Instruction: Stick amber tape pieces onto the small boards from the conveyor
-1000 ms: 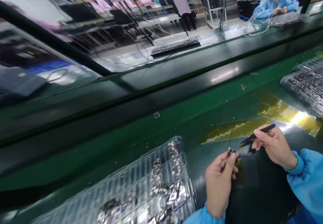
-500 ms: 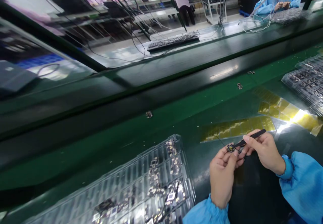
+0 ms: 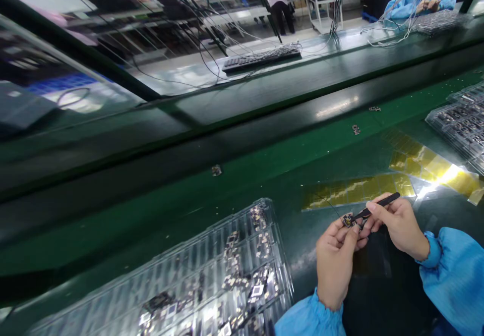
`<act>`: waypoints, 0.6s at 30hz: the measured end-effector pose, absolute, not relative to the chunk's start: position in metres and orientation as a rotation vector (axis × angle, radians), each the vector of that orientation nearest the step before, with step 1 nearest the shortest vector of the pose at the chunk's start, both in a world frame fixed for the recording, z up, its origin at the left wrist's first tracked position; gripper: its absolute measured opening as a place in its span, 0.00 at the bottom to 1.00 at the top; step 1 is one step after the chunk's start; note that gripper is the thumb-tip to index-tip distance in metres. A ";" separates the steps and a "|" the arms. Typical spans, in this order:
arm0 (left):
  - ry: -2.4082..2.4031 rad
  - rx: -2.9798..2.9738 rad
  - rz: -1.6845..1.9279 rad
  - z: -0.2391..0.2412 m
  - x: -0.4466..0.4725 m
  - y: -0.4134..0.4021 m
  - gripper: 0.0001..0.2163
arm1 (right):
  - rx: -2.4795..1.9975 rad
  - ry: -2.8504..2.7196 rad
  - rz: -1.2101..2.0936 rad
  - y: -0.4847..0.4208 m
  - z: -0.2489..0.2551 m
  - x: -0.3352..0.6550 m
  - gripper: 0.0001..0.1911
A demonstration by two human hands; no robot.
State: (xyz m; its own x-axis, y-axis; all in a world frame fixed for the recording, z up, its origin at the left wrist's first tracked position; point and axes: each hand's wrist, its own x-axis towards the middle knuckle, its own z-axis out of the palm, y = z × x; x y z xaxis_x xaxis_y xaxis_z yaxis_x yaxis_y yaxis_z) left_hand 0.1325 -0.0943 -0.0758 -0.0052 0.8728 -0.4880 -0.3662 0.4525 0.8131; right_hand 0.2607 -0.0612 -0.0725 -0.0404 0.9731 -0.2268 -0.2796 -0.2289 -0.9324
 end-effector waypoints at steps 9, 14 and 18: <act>1.226 0.526 1.043 -0.074 0.133 -0.093 0.18 | -1.177 -0.894 1.489 -0.061 -0.075 0.263 0.15; 1.224 0.521 1.037 -0.072 0.134 -0.093 0.19 | -1.192 -0.896 1.472 -0.061 -0.076 0.262 0.15; 1.228 0.516 1.034 -0.071 0.134 -0.092 0.19 | -1.186 -0.893 1.482 -0.061 -0.076 0.262 0.16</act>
